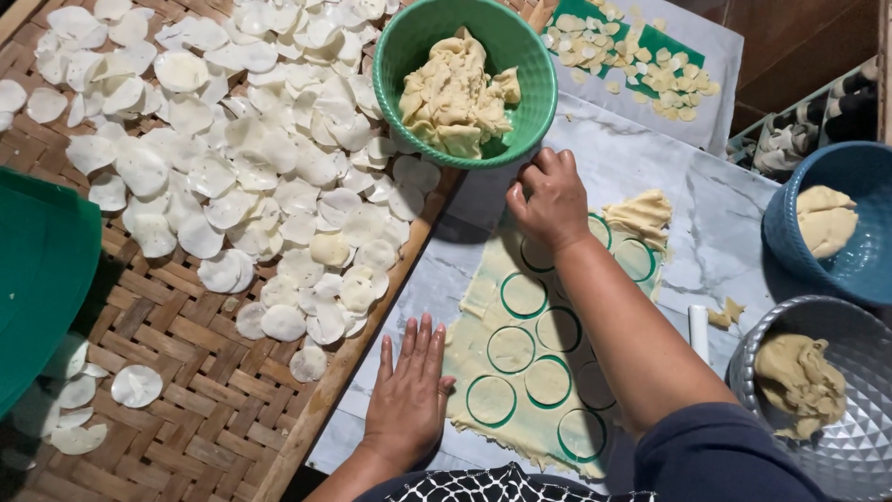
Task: Rolling out dough and cutting it into circular shapes using a mold
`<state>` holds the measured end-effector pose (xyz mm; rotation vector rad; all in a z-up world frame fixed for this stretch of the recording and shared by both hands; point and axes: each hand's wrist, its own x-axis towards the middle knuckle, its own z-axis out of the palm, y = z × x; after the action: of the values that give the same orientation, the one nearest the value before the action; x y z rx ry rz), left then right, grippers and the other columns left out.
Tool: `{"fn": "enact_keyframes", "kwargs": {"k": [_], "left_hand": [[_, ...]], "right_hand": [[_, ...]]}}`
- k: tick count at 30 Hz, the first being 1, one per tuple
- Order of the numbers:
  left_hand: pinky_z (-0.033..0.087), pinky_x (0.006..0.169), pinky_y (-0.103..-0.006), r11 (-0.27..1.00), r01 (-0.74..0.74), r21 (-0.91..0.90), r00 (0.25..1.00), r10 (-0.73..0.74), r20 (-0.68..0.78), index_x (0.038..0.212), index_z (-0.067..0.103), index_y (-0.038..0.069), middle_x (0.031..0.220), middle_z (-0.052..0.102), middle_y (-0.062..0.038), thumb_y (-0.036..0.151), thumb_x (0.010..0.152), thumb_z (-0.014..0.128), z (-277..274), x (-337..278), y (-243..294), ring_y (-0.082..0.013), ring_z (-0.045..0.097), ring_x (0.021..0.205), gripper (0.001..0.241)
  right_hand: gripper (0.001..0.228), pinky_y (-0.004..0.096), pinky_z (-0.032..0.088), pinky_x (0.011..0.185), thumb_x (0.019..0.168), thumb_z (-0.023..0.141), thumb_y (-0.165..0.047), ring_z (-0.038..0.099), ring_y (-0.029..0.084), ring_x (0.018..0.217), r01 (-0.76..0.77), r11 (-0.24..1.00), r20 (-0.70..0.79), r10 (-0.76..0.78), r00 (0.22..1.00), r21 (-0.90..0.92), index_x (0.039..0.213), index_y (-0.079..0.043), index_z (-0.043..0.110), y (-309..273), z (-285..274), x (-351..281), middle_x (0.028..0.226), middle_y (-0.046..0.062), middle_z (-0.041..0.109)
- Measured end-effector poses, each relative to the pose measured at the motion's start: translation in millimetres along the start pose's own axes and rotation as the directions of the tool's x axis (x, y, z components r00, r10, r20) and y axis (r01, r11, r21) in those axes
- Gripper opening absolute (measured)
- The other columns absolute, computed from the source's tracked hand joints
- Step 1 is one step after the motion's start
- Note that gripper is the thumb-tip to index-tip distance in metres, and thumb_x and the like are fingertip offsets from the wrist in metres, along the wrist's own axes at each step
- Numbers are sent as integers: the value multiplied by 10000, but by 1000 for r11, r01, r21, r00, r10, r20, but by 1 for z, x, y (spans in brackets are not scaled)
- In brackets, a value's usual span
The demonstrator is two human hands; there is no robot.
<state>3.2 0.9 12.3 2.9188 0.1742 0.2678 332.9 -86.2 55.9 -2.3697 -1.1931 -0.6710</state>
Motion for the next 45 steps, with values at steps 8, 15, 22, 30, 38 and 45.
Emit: {"fn": "enact_keyframes", "kwargs": {"k": [8,15,22,30,38,45], "left_hand": [[-21,1272,-504,1000,8,30,1000,-8,5,1602,205,17,1722,111,-169,403,1023,373,7,1,-2,-293,26,1610,716],[124,1275,-533,856,40,-516,992,-94,-79,1559,282,-30,1662,288,-238,179,1013,429,-27,-3,-3,-399,216,1565,603],[133,1246,-553,881,39,-471,936,-197,-291,1585,342,4,1651,340,-208,189,1069,411,-3,-10,-6,-405,255,1547,552],[35,1207,-678,965,65,-254,978,-112,-174,1598,279,-13,1654,291,-268,347,978,580,2,-27,-2,-413,206,1563,777],[47,1223,-650,958,68,-278,980,-116,-162,1591,282,-18,1657,283,-266,336,987,571,4,-26,-4,-407,200,1567,757],[50,1226,-643,965,86,-249,985,-120,-125,1601,238,-34,1668,248,-273,292,915,627,3,-26,-4,-414,172,1572,853]], "right_hand": [[151,392,501,804,832,661,-180,508,326,938,-8,1000,-31,7,999,-17,892,-56,724,3,10,4,1064,111,608],[184,397,453,850,965,617,-121,491,288,909,-151,937,-97,190,977,314,872,21,689,1,-26,-12,965,120,537],[234,421,481,909,984,578,-279,548,350,928,-37,839,31,24,999,543,861,-131,711,-96,-59,-91,971,116,509],[214,360,499,824,964,622,-367,558,274,861,73,836,8,-92,996,544,885,-184,701,-141,-50,-123,956,79,541],[233,395,496,822,987,605,-351,559,312,844,72,815,20,-102,995,575,885,-156,683,-136,-51,-122,934,110,538],[238,388,501,780,979,593,-360,539,307,805,280,844,-5,-312,950,457,857,-158,622,-146,-57,-114,902,93,519]]}}
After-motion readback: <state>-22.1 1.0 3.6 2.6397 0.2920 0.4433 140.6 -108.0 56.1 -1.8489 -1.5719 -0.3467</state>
